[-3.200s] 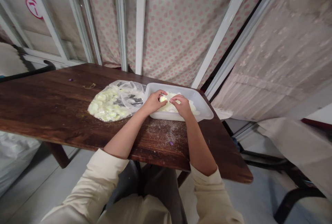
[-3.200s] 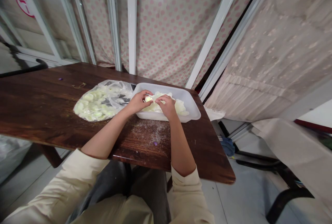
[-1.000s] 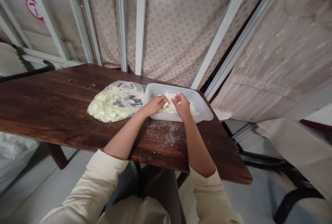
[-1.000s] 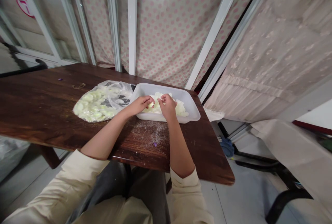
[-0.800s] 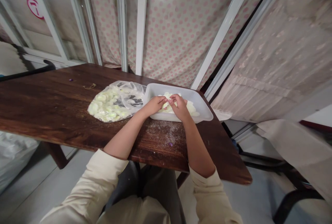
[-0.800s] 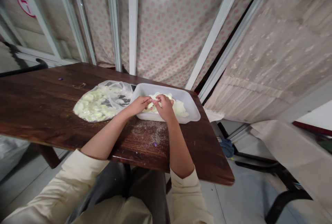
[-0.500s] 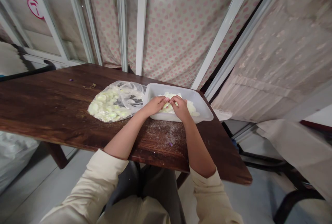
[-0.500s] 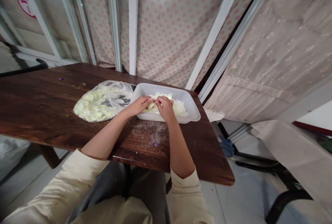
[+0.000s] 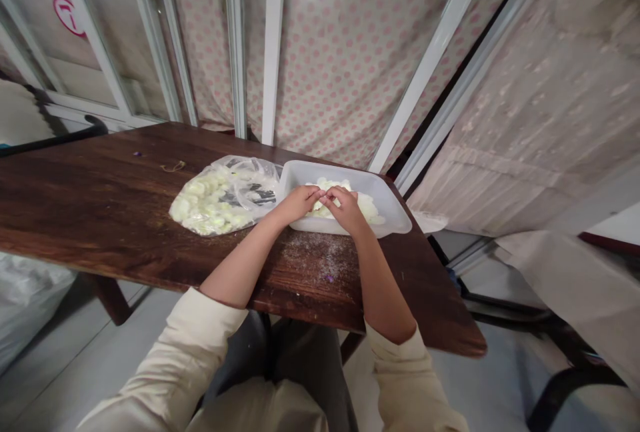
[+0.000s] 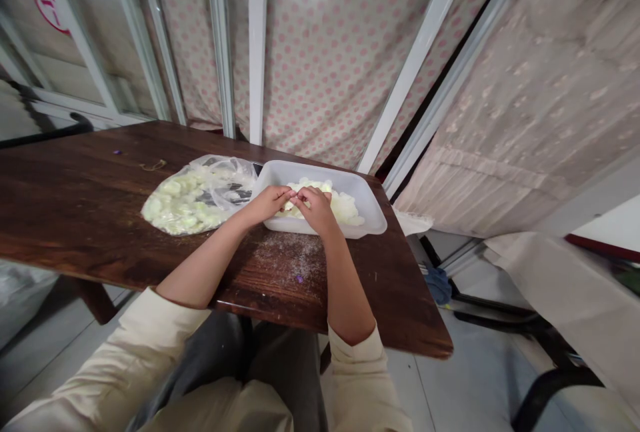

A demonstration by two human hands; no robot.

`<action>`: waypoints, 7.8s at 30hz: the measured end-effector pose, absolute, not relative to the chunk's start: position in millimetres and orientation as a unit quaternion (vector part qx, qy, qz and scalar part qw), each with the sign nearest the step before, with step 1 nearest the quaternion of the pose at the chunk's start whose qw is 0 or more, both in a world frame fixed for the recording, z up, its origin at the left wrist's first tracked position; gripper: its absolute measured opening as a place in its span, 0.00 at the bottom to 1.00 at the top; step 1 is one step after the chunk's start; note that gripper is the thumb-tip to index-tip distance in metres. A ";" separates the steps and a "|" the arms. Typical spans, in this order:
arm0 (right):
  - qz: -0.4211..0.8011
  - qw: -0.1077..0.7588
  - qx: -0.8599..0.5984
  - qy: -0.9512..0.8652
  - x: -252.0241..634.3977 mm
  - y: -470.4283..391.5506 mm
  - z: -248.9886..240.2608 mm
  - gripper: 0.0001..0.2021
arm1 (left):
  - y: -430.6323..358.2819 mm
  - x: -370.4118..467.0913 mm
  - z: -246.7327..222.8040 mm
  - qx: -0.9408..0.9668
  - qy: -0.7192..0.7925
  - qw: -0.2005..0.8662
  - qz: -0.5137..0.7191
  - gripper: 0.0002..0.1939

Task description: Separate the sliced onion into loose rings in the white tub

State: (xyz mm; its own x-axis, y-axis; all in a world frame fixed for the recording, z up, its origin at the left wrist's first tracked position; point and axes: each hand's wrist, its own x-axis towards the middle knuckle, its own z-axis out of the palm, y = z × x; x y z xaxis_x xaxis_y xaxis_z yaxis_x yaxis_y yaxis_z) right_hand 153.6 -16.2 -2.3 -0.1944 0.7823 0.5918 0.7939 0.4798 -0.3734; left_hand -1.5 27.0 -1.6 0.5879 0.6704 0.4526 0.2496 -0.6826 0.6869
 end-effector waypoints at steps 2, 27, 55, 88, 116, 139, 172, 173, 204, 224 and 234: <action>0.004 0.388 -0.506 -0.770 155.2 -14.5 -2.8 0.12 | 27.4 -2.0 -2.0 0.842 0.267 0.299 0.361 0.19; -0.020 0.426 -0.593 -0.683 156.7 -13.3 -3.3 0.17 | 25.5 -3.3 2.3 0.832 0.268 0.333 0.353 0.15; 0.071 0.452 -0.511 -0.728 158.3 -14.2 -1.7 0.17 | 21.1 -3.1 3.6 0.842 0.229 0.304 0.383 0.18; 0.052 0.472 -0.553 -0.685 161.6 -9.2 -4.3 0.12 | 26.1 -3.5 -1.7 0.845 0.260 0.287 0.368 0.21; 0.028 0.356 -0.515 -0.779 153.2 -15.7 -3.6 0.14 | 21.1 -5.1 -0.9 0.814 0.256 0.381 0.356 0.15; 0.003 0.361 -0.501 -0.787 154.4 -13.1 -5.4 0.13 | 22.6 -2.1 -2.3 0.827 0.185 0.351 0.399 0.09; 0.038 0.436 -0.539 -0.720 156.0 -12.9 -2.6 0.11 | 25.3 -1.2 -0.7 0.807 0.323 0.320 0.378 0.12; 0.034 0.433 -0.537 -0.723 155.8 -13.1 -2.5 0.12 | 25.6 -1.2 -0.5 0.807 0.325 0.319 0.376 0.12; 0.057 0.424 -0.542 -0.723 157.5 -12.2 -6.2 0.12 | 28.4 -2.4 0.5 0.814 0.287 0.324 0.388 0.13; 0.053 0.492 -0.558 -0.666 160.7 -8.7 -8.7 0.12 | 32.6 -1.5 -1.4 0.789 0.323 0.309 0.421 0.13; 0.085 0.462 -0.529 -0.707 159.2 -11.0 -6.6 0.12 | 30.8 -1.2 0.0 0.805 0.268 0.329 0.413 0.16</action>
State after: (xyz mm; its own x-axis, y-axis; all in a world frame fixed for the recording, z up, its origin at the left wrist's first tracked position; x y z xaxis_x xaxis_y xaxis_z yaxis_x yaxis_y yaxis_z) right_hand 159.2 -11.0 -6.6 -0.0134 0.8264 0.5630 0.6701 0.4253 -0.6083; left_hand -1.2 30.8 0.0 0.5145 0.7040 0.4896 0.1593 -0.6395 0.7521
